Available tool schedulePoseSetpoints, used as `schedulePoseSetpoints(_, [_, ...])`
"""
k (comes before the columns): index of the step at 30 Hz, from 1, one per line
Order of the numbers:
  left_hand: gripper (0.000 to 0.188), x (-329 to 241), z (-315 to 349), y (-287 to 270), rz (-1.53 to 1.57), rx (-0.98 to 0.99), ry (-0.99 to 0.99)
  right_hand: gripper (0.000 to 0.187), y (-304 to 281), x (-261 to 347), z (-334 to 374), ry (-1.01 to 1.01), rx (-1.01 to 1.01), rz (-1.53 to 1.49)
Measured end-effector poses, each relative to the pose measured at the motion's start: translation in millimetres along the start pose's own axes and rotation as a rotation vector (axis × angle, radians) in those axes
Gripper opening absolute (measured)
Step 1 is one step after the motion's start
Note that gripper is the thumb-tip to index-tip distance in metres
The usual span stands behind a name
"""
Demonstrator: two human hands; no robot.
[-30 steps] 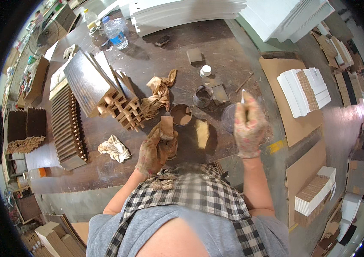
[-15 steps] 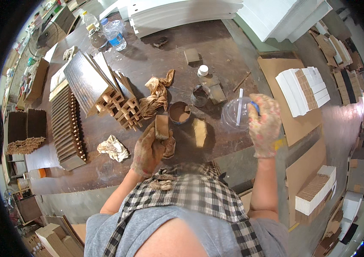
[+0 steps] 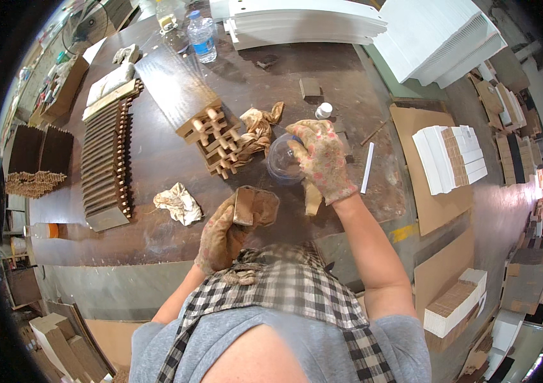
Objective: The person wipes a staining cloth over wooden boards and then stacks them on the work surface.
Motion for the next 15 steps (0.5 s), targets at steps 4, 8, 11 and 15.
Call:
schedulePoseSetpoints(4, [0.053, -11.0, 13.6, -8.8, 0.362, -0.002, -0.092, 0.032, -3.7, 16.2, 11.0, 0.032, -0.131, 0.069])
schedulePoseSetpoints(8, [0.058, -9.9, 22.5, -32.3, 0.237, -0.049, -0.047, 0.019, -16.1, 46.2, 55.6, 0.309, -0.194, -0.285])
schedulePoseSetpoints(11, [0.057, -20.1, 27.1, -33.2, 0.391, -0.014, -0.133, 0.017, 15.0, 72.6, 89.0, 0.530, 0.078, -0.667])
schedulePoseSetpoints(15, [0.061, -33.3, 36.7, -34.6, 0.330, 0.002, -0.132, 0.028, 65.8, 114.8, 101.4, 0.791, 0.339, -0.972])
Point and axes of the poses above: each hand's wrist, its own z-axis away from the middle knuckle, its own y-axis out of the palm, x = y × z, the point moved 2 cm from there along -z, towards the middle knuckle, and after that the axes turned 3 degrees about -x, right-handed, at the moved point
